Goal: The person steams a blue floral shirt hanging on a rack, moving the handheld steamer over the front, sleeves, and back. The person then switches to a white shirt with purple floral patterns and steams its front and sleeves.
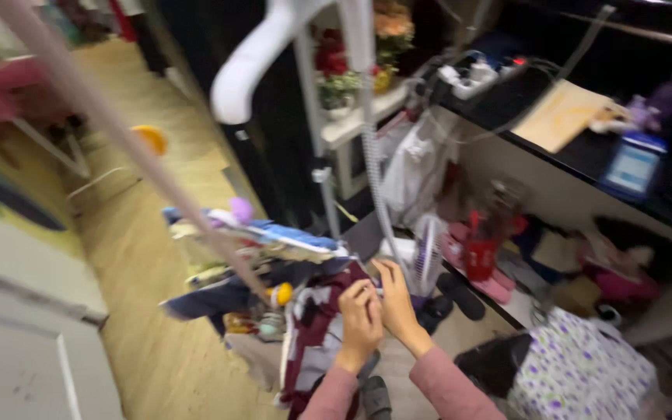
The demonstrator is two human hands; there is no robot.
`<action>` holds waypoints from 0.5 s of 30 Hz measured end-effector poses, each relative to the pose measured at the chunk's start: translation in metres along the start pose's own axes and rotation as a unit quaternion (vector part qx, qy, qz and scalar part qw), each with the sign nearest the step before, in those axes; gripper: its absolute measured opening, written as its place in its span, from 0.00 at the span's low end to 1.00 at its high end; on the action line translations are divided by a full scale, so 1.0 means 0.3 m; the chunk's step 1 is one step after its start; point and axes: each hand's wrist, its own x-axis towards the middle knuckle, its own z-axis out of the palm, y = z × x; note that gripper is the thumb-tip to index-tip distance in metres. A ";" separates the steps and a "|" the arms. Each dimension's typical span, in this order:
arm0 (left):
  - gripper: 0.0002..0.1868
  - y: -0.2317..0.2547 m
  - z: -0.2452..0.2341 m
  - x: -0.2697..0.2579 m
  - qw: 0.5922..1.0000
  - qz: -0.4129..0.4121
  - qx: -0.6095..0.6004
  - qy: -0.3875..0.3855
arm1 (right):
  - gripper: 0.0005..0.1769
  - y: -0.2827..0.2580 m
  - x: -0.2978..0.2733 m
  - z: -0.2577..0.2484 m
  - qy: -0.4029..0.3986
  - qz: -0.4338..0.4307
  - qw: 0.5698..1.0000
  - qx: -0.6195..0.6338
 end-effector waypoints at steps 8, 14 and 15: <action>0.17 0.143 0.490 -0.164 0.966 0.001 -0.098 -0.241 | 0.35 0.363 -0.286 -0.344 0.117 0.149 0.973 -0.130; 0.20 0.315 0.835 -0.234 0.931 -0.029 -0.108 -0.347 | 0.30 0.569 -0.427 -0.679 0.146 0.223 0.935 -0.233; 0.19 0.352 0.883 -0.256 0.925 -0.051 -0.113 -0.359 | 0.29 0.602 -0.459 -0.728 0.136 0.243 0.927 -0.250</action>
